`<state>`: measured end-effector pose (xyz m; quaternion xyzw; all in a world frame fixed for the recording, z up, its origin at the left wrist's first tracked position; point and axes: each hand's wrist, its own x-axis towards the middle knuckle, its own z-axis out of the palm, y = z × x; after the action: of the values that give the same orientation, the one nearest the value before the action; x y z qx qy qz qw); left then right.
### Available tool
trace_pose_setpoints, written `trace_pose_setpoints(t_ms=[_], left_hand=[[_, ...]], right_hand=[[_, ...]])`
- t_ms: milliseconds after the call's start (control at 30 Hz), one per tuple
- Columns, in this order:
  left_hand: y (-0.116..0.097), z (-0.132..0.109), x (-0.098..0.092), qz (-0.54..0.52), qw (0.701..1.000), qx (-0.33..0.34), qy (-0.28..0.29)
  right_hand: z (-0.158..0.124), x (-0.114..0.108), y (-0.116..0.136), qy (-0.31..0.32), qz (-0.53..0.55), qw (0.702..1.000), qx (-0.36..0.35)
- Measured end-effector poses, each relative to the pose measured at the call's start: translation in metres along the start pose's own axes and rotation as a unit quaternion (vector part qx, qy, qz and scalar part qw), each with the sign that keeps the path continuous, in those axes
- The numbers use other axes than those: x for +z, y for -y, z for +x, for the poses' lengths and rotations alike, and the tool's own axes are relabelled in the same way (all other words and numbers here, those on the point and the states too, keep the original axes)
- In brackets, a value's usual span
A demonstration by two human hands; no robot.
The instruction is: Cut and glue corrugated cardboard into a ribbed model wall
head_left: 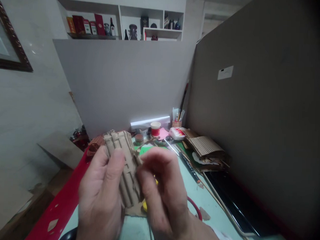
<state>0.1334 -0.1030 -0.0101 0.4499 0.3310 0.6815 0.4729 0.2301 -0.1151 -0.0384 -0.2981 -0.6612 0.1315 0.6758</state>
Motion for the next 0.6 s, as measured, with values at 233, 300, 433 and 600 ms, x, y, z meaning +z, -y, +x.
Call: trace_pose_setpoints(t_ms=[233,300,433,600], left_hand=[[-0.005,-0.003,0.003,-0.025,0.999,-0.032,-0.031],[-0.007,-0.004,0.004,-0.019,0.999,-0.032,-0.037],[-0.009,-0.002,0.004,-0.025,0.999,-0.034,-0.026],[-0.011,0.001,0.004,-0.048,0.997,-0.039,-0.037]], right_hand=[[0.005,0.0,0.004,0.0,0.129,0.991,0.04],[0.007,0.0,0.005,0.01,0.142,0.988,0.062],[0.01,-0.004,0.007,0.029,0.176,0.975,0.129],[0.014,-0.009,0.01,0.069,0.144,0.975,0.153]])
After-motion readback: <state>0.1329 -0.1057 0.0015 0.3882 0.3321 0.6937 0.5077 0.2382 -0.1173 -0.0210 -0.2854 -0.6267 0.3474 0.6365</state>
